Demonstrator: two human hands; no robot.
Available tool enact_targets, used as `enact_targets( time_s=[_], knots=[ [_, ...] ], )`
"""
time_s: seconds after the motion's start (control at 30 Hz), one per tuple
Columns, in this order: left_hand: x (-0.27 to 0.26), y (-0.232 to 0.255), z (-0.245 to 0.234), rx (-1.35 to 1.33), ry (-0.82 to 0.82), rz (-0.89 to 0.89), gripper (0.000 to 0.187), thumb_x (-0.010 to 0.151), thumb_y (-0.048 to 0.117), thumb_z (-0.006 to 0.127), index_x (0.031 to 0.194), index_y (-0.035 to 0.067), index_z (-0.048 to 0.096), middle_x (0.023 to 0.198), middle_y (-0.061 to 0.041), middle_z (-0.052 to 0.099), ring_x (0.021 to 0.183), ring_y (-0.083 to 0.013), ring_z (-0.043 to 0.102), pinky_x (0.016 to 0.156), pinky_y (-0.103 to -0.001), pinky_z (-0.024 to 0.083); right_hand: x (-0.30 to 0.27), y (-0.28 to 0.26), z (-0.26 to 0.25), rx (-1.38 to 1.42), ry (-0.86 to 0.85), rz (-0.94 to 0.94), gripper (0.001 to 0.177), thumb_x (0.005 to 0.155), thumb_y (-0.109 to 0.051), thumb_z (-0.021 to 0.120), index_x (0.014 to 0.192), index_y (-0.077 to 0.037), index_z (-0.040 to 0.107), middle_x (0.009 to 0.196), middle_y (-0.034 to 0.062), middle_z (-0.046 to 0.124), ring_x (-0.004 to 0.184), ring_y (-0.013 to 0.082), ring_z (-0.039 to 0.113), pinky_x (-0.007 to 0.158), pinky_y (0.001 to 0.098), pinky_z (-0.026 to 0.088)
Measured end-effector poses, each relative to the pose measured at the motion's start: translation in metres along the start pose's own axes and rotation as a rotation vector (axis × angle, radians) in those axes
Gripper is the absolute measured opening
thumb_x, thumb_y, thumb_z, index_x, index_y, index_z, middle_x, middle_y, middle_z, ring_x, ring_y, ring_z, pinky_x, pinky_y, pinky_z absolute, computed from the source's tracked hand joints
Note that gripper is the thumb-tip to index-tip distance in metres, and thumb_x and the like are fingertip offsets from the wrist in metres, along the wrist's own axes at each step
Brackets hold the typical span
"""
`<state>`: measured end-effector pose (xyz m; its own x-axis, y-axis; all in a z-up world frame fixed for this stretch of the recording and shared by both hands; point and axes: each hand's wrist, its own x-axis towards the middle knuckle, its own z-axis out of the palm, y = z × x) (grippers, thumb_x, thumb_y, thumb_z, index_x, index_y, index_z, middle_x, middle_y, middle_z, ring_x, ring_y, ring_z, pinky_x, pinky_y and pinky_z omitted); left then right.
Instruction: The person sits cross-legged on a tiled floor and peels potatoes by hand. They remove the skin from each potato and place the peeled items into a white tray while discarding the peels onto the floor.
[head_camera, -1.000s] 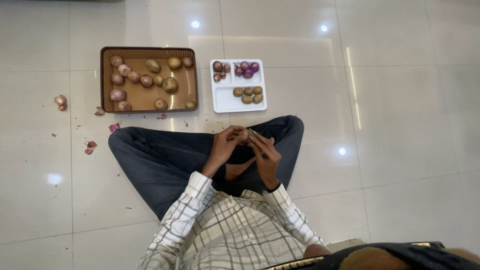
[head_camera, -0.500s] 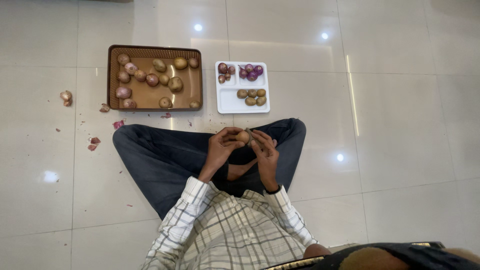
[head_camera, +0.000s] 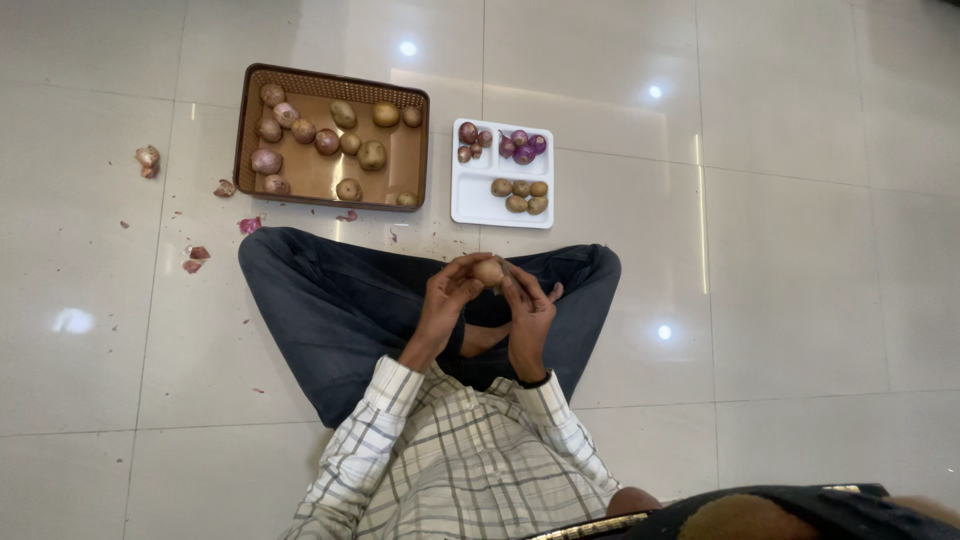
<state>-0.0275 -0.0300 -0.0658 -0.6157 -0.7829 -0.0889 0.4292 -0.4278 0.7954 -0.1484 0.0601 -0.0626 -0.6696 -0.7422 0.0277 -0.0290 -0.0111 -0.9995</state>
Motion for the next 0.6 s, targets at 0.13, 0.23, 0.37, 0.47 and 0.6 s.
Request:
enact_targets(
  time_s=[0.13, 0.23, 0.37, 0.47, 0.6],
  knots=[
    [-0.002, -0.001, 0.007, 0.069, -0.068, 0.102, 0.039, 0.095, 0.006, 0.072, 0.133, 0.001, 0.064, 0.132, -0.011, 0.068, 0.121, -0.0199, 0.067, 0.105, -0.032, 0.057, 0.002, -0.005, 0.004, 0.110, 0.037, 0.083, 0.028, 0.097, -0.011, 0.068, 0.124, -0.002, 0.070, 0.117, 0.0065, 0.075, 0.110, 0.0126, 0.070, 0.111, 0.0333, 0.042],
    [0.002, 0.002, 0.007, 0.085, -0.005, 0.105, 0.037, 0.097, 0.007, 0.070, 0.132, 0.001, 0.064, 0.130, -0.011, 0.070, 0.119, -0.0197, 0.068, 0.103, -0.031, 0.057, -0.010, -0.009, 0.005, -0.015, 0.044, -0.021, 0.024, 0.101, -0.005, 0.069, 0.124, 0.003, 0.072, 0.114, 0.0115, 0.075, 0.107, 0.0148, 0.070, 0.119, 0.0291, 0.034],
    [0.003, 0.001, 0.006, 0.075, -0.023, 0.092, 0.035, 0.097, 0.005, 0.070, 0.131, 0.001, 0.062, 0.128, -0.012, 0.069, 0.119, -0.0193, 0.067, 0.104, -0.031, 0.057, -0.007, -0.015, 0.005, -0.037, 0.081, -0.081, 0.022, 0.100, -0.002, 0.070, 0.121, 0.005, 0.073, 0.114, 0.0115, 0.073, 0.101, 0.0149, 0.069, 0.101, 0.0255, 0.046],
    [0.005, -0.002, 0.008, 0.066, -0.036, 0.093, 0.037, 0.097, 0.004, 0.070, 0.132, 0.000, 0.061, 0.126, -0.012, 0.069, 0.116, -0.0196, 0.068, 0.103, -0.032, 0.057, 0.002, -0.022, 0.007, 0.020, 0.086, -0.083, 0.021, 0.100, -0.003, 0.069, 0.120, 0.004, 0.073, 0.115, 0.0096, 0.071, 0.098, 0.0133, 0.068, 0.088, 0.0251, 0.056],
    [0.009, -0.001, 0.004, 0.102, 0.006, 0.113, 0.039, 0.098, 0.005, 0.065, 0.138, 0.001, 0.062, 0.129, -0.013, 0.071, 0.116, -0.0187, 0.069, 0.103, -0.030, 0.056, -0.005, -0.028, 0.008, -0.090, 0.030, -0.200, 0.020, 0.098, -0.001, 0.071, 0.118, 0.004, 0.073, 0.119, 0.0115, 0.070, 0.106, 0.0141, 0.066, 0.092, 0.0258, 0.056]
  ],
)
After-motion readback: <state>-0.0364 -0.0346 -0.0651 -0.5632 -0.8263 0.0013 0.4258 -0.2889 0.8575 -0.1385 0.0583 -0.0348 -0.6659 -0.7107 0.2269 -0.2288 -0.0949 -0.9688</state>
